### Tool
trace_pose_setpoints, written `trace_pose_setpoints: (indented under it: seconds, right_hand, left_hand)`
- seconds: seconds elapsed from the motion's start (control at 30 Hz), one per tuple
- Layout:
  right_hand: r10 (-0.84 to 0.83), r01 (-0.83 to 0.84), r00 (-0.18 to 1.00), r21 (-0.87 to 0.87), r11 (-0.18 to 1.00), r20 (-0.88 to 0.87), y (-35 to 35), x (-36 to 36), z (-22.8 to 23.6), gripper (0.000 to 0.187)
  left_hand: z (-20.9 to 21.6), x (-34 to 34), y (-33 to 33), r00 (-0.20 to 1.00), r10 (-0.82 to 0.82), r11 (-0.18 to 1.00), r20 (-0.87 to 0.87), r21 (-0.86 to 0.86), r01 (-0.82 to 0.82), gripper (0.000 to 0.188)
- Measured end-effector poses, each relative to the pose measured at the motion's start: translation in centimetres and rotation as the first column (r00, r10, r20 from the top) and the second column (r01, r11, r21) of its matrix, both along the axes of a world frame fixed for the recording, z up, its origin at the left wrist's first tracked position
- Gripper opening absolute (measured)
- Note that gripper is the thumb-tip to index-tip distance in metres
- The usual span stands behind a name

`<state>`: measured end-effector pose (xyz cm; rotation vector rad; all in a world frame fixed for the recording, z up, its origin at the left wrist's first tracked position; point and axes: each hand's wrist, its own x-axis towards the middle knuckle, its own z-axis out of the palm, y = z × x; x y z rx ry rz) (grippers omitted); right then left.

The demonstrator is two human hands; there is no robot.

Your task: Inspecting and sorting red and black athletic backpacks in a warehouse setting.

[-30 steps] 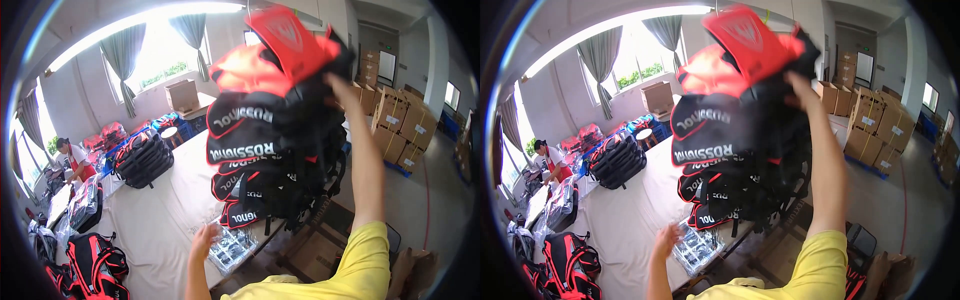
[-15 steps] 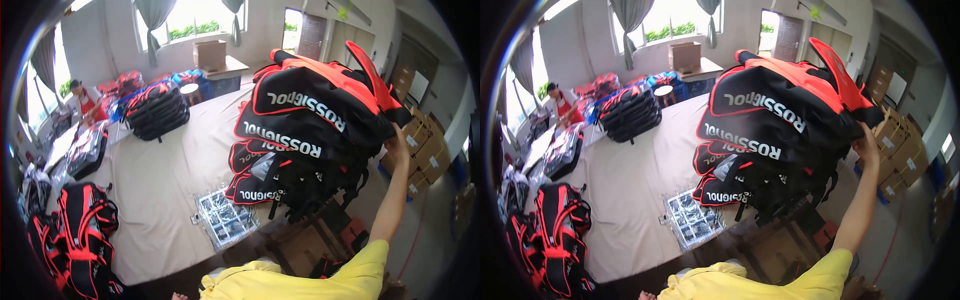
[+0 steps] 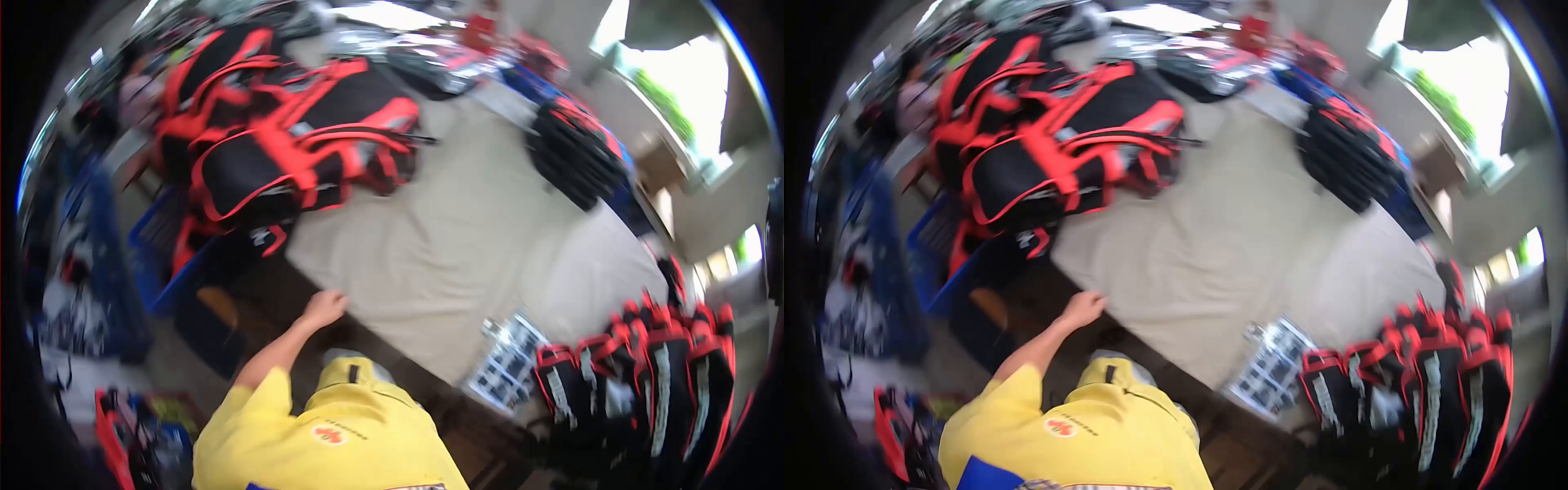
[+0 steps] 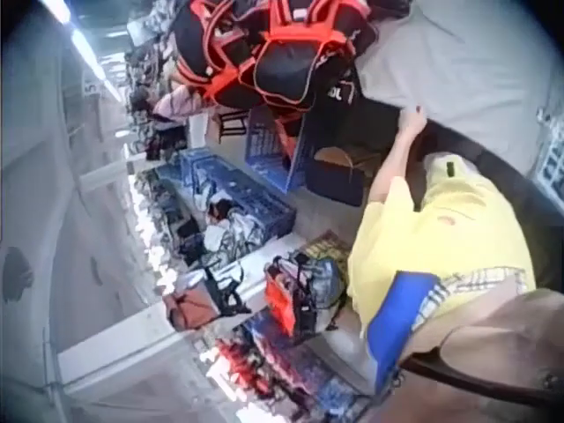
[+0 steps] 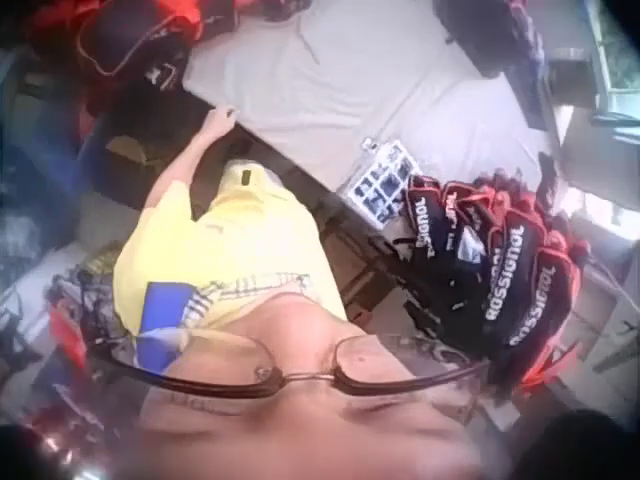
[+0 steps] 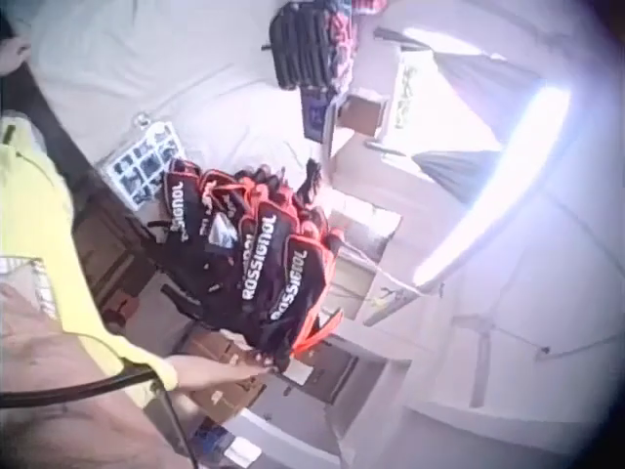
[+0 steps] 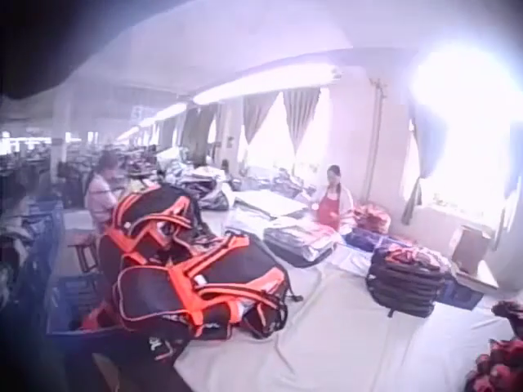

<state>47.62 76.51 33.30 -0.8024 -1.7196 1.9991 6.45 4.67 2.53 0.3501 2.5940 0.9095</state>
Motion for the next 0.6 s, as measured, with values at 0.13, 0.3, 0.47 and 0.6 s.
trace_pose_setpoints:
  seconds: [0.13,0.3,0.47,0.6]
  right_hand:
    - [0.245,-0.251,0.952,0.010,0.968,0.182,-9.3,-16.0,-6.7,0.050]
    - [0.281,-0.341,0.855,0.063,0.938,0.436,-20.6,-19.6,-10.3,0.048]
    - [0.265,-0.371,0.747,0.051,0.927,0.610,-34.3,-18.3,-16.3,0.045]
    - [0.193,-0.351,0.682,0.084,0.933,0.706,-42.9,-14.8,-21.0,0.044]
  left_hand:
    - [3.7,-10.0,-0.6,0.939,0.083,0.995,-0.333,0.083,-0.058,0.025]
    - [9.9,-22.8,-4.3,0.783,0.025,1.000,-0.621,0.023,-0.013,0.034]
    - [6.2,-31.3,-7.1,0.805,-0.123,0.907,-0.581,-0.394,-0.147,0.072]
    - [10.1,-35.1,-3.3,0.908,-0.075,0.978,-0.413,-0.206,-0.013,0.020]
